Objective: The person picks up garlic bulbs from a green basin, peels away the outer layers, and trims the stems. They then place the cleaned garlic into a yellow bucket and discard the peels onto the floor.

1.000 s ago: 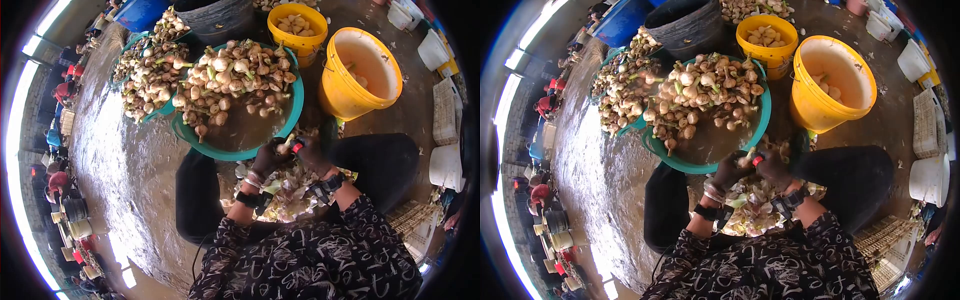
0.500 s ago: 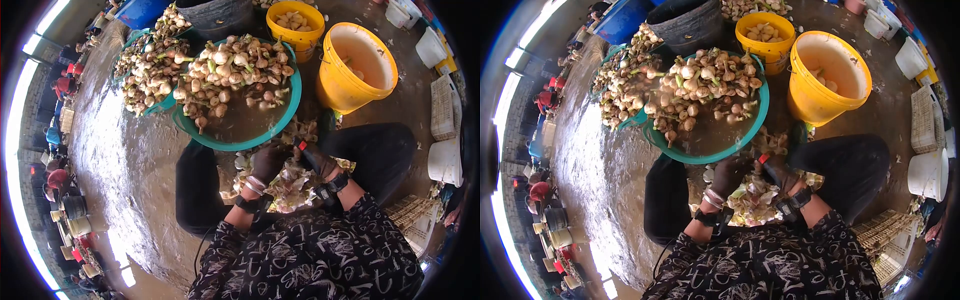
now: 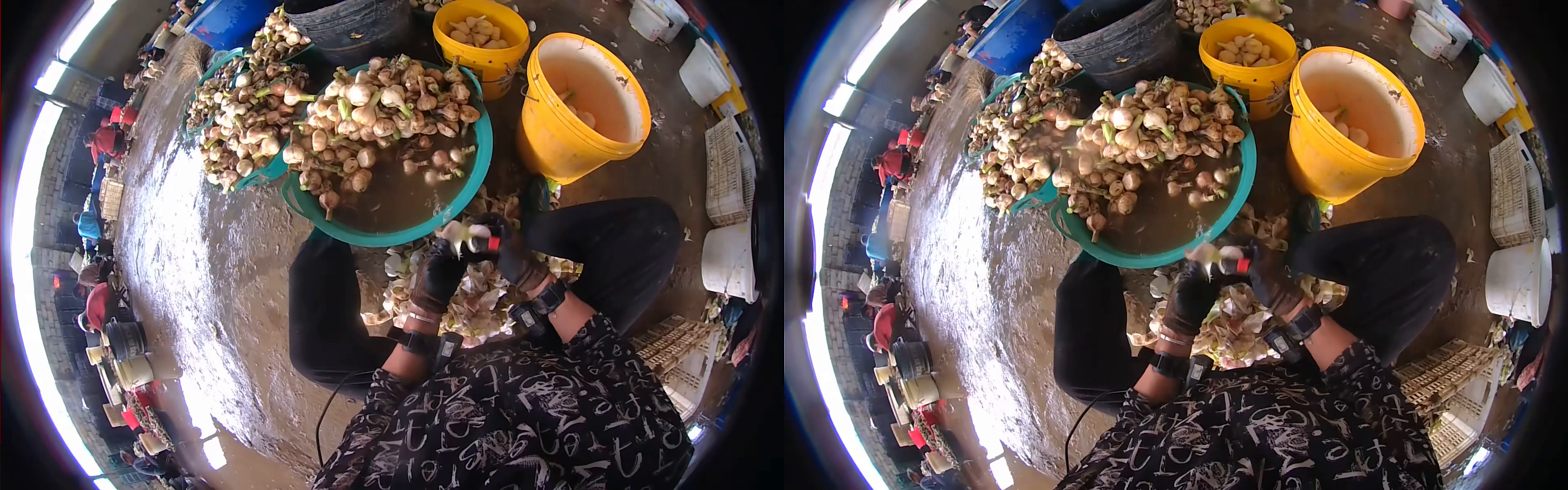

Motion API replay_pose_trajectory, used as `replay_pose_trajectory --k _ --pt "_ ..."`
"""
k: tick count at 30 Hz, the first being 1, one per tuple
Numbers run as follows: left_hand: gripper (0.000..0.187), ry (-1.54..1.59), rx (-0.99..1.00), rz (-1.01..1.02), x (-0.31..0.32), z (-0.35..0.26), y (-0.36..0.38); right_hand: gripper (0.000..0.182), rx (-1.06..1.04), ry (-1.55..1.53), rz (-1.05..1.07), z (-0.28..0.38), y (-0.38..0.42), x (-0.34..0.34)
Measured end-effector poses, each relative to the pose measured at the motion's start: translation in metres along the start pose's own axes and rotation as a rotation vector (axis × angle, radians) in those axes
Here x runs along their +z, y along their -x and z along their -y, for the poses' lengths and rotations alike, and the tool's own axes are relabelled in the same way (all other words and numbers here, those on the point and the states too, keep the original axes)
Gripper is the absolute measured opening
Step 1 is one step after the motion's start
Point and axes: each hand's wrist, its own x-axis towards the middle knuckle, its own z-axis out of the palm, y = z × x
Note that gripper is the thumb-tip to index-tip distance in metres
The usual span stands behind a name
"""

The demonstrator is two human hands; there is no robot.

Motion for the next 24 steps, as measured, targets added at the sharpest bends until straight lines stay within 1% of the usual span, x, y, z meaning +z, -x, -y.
replay_pose_trajectory --k 1,3,4,5,7,8,9,11,12,13,15,16,18,19,20,21,22,23,24 --pt "0.024 0.001 0.001 -0.001 -0.001 0.003 0.001 0.022 -0.001 0.001 -0.001 -0.001 -0.002 -0.001" --pt "0.018 0.564 0.038 0.042 -0.006 0.012 0.006 0.015 0.154 -0.568 -0.029 -0.015 -0.014 -0.011" --pt "0.012 0.932 -0.062 0.030 -0.005 0.006 0.011 0.015 0.137 -0.729 0.207 -0.062 -0.043 -0.045" --pt "0.012 0.932 -0.063 0.031 -0.014 0.000 0.013 0.015 0.138 -0.730 0.206 -0.054 -0.037 -0.040" --pt "0.019 1.260 -0.203 0.445 -0.041 -0.019 0.014 0.018 0.011 -0.066 -0.009 -0.025 -0.019 -0.020" --pt "0.019 1.267 -0.079 0.551 -0.047 -0.024 0.013 0.025 -0.021 -0.162 -0.002 -0.028 -0.019 -0.022" --pt "0.019 1.269 -0.082 0.552 -0.051 -0.023 0.016 0.025 -0.018 -0.162 -0.003 -0.031 -0.021 -0.025" --pt "0.017 1.693 -0.290 0.604 -0.065 -0.012 0.024 0.032 0.327 -0.645 -0.007 -0.036 -0.027 -0.036" --pt "0.011 1.593 -0.242 0.533 -0.073 -0.001 0.026 0.033 0.217 -0.684 0.206 -0.046 -0.032 -0.044" --pt "0.010 1.643 -0.204 0.428 -0.086 0.001 0.027 0.033 0.221 -0.685 0.201 -0.047 -0.031 -0.046" --pt "0.011 1.891 -0.077 0.435 -0.090 0.020 0.024 0.032 0.384 -0.890 0.223 -0.046 -0.033 -0.043" --pt "0.011 1.888 -0.078 0.437 -0.092 0.026 0.023 0.032 0.383 -0.893 0.224 -0.043 -0.034 -0.042" --pt "0.018 2.199 0.213 0.438 -0.093 0.032 0.019 0.027 0.408 -0.933 0.158 -0.038 -0.032 -0.041" --pt "0.018 2.199 0.211 0.442 -0.096 0.029 0.012 0.027 0.406 -0.935 0.156 -0.052 -0.041 -0.049" --pt "0.025 1.704 -0.066 0.415 -0.100 0.023 0.004 0.025 0.157 -0.479 0.135 -0.079 -0.053 -0.064" --pt "0.032 1.195 -0.302 0.371 -0.100 0.019 -0.004 0.024 -0.082 -0.019 0.110 -0.097 -0.060 -0.073" --pt "0.037 0.993 -0.271 0.229 -0.075 0.023 -0.010 0.024 -0.074 -0.020 0.112 -0.092 -0.056 -0.069" --pt "0.042 0.787 -0.237 0.089 -0.047 0.022 -0.018 0.026 0.060 -0.196 0.111 -0.078 -0.049 -0.060" --pt "0.039 0.835 -0.250 0.025 -0.041 0.010 -0.026 0.031 0.190 -0.373 0.107 -0.065 -0.045 -0.050"
